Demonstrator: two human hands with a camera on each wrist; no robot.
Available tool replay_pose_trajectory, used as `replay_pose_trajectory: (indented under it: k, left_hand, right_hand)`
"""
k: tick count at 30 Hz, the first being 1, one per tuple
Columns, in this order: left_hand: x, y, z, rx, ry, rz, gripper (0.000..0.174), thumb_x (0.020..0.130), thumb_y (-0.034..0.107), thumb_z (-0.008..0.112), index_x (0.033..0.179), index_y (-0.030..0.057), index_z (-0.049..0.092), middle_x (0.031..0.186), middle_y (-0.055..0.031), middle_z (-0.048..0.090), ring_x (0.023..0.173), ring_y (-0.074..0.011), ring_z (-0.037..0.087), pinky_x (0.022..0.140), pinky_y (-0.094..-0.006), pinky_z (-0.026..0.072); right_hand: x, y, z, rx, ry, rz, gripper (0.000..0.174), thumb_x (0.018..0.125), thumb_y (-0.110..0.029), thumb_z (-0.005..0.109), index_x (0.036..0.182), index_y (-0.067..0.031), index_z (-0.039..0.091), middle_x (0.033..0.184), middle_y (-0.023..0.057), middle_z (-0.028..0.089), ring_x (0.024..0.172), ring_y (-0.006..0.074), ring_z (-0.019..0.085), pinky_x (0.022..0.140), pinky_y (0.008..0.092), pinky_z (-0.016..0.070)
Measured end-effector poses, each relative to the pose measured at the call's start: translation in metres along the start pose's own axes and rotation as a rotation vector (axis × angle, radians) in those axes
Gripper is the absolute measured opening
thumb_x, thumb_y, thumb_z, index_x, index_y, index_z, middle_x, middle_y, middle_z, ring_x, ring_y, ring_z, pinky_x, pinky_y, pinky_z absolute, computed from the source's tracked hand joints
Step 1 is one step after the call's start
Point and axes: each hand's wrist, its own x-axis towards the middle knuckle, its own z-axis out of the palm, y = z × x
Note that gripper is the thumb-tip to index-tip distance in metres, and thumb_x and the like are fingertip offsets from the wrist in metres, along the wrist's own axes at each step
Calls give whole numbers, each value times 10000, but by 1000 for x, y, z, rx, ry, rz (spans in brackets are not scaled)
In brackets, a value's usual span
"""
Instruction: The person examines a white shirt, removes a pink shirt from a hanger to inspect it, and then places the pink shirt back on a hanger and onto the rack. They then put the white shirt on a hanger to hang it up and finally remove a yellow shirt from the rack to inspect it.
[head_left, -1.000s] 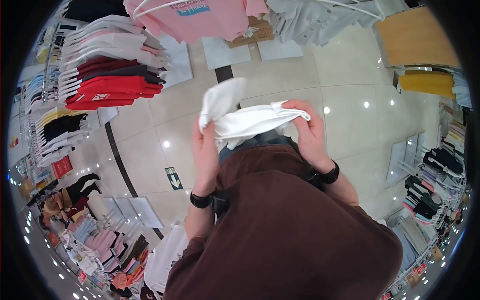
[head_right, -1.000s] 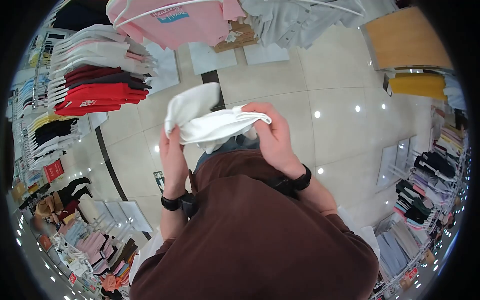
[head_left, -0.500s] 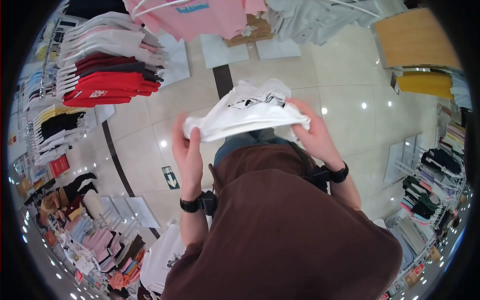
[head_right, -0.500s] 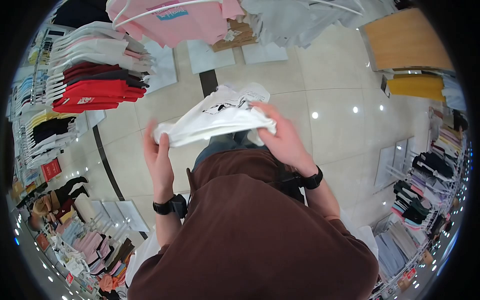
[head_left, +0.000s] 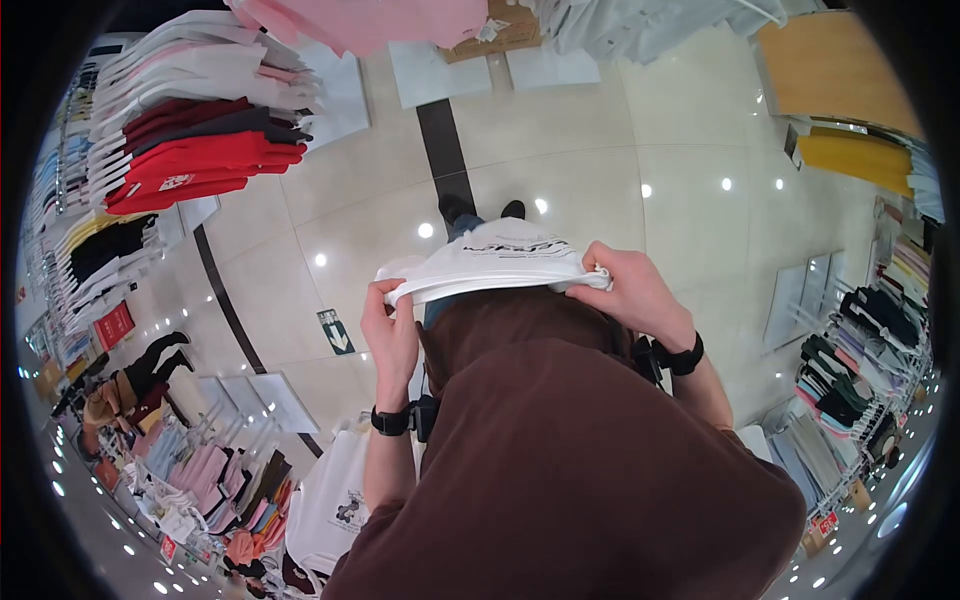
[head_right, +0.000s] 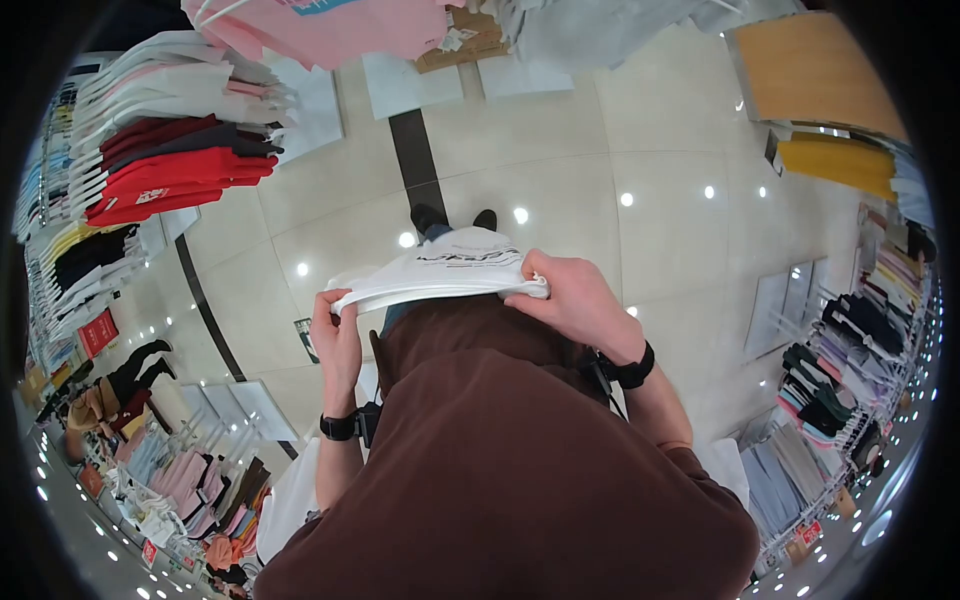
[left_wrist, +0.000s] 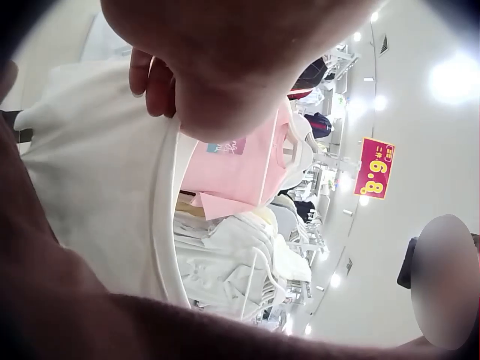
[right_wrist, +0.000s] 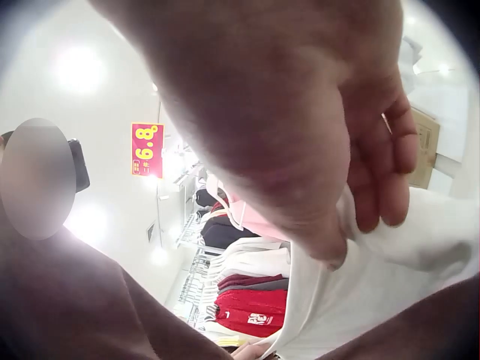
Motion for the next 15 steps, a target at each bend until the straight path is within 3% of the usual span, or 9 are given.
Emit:
replay_pose_trajectory:
  k: [3,5,8,10,11,12,13,14,15]
  left_hand:
    - [8,2,5,-15,40,57,156,1012,89,607,1109,-4,685,943,-72,703,767,-142,562,719,-316,474]
    - [24,10,11,-10,58,98,159,1018,76,589,1118,-4,685,937,-74,703,767,-142,566,718,-315,475]
    - [40,39,-1,69,81,164,189,1044,57,547,1171,2,676,994,-82,704,814,-141,584,747,-311,480]
    - [35,56,-15,-92,255,303,250,1080,54,503,1289,14,636,1119,-98,706,925,-152,633,837,-310,514]
    - [28,61,-20,-223,248,292,309,1105,60,461,1390,11,570,1284,-113,665,1107,-167,645,981,-301,508]
    - [30,56,-21,-225,250,295,309,1105,60,461,1390,11,570,1284,-113,665,1107,-167,645,981,-301,508]
    - [33,44,-19,-353,198,222,310,1114,61,455,1403,10,554,1335,-116,645,1193,-179,628,1044,-310,489]
    - [35,34,-16,-482,144,148,311,1124,62,449,1417,8,537,1385,-119,624,1279,-190,612,1106,-318,471]
    - [42,26,-7,-875,65,-133,312,1143,101,466,1431,2,538,1455,-124,597,1367,-217,573,1184,-359,440]
  right_hand:
    - [7,12,8,-10,66,46,319,928,-272,826,1034,-65,607,825,140,708,715,325,677,678,410,522]
    - [18,19,6,-137,244,28,222,937,-181,777,1067,-64,642,844,139,711,716,306,673,672,393,521]
    - [26,6,-12,-28,448,16,173,937,-148,742,1083,-80,678,885,146,704,716,328,667,662,424,519]
    - [15,-11,-19,7,539,16,159,945,-106,711,1102,-80,712,868,137,694,709,304,659,649,395,524]
    - [11,-13,-19,28,642,-86,148,949,-115,706,1092,-78,708,864,140,693,717,320,665,653,409,530]
    - [10,-15,-19,51,742,-190,137,954,-123,701,1082,-76,703,860,143,691,724,336,670,657,423,535]
    - [12,-8,-17,51,743,-194,137,954,-123,701,1082,-76,703,860,143,691,724,336,670,657,423,535]
    - [15,7,-12,-108,542,-178,120,958,-147,710,1053,-74,693,854,146,691,742,353,677,664,446,536]
    - [17,19,-6,-262,337,-157,121,963,-170,719,1023,-72,682,848,150,691,760,371,683,670,469,538]
